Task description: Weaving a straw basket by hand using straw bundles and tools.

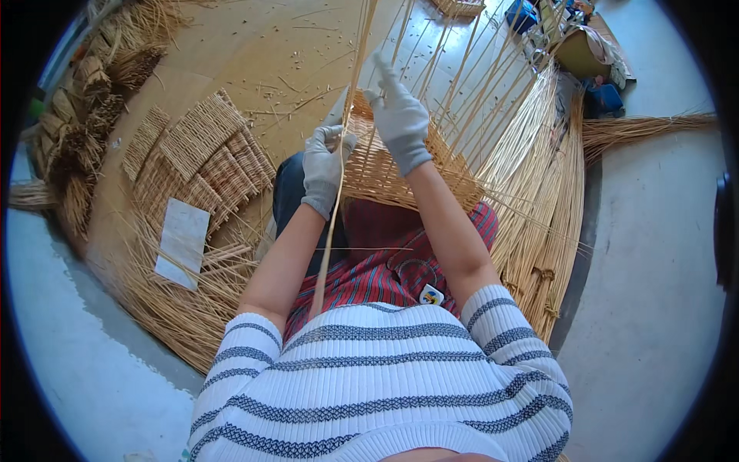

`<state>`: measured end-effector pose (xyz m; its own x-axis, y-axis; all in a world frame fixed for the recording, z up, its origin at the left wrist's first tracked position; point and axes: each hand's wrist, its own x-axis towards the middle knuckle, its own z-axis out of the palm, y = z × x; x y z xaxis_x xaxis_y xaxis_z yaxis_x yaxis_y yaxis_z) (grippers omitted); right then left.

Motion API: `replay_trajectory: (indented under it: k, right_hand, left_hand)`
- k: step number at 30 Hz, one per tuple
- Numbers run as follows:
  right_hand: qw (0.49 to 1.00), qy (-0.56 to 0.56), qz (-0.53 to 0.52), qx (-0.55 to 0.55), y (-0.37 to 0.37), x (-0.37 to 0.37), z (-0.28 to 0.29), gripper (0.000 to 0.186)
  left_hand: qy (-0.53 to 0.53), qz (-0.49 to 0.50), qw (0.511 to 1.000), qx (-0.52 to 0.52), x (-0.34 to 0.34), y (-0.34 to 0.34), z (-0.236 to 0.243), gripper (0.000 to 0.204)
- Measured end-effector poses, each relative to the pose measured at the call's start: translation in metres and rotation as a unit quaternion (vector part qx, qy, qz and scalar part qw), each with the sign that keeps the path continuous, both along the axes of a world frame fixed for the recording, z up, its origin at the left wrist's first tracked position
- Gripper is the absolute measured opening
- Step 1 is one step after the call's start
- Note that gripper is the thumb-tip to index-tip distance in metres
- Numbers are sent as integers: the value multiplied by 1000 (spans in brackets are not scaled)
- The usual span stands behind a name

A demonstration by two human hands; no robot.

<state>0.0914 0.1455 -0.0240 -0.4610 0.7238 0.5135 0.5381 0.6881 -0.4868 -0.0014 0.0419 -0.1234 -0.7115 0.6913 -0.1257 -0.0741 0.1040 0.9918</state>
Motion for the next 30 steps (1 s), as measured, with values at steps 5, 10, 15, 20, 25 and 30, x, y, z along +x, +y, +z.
replay_trajectory:
  k: [5,10,15,20,25,30]
  right_hand:
    - [981,111,64,-149,-28,91,-32,47]
    - [977,90,-17,-192,-46,119,-42,25]
    - [996,-80,-19,35,-24,118,-29,10]
    - [982,-121,-60,129,-1,105,-25,30]
    - [981,153,-66,-95,-10,114,-34,57]
    - [986,119,-94,-69,-55,119,-47,61]
  left_hand:
    - [99,51,994,17,2,1,-14,38]
    - [414,95,904,48,29,-31,3,31]
    - [497,-185,846,-55,71,-25,30,62]
    - [492,-233,825,-149,86,-12,31,70]
    - [522,-209,818,-118,84,-17,26,64]
    - [425,-20,896,124,41,-43,0,25]
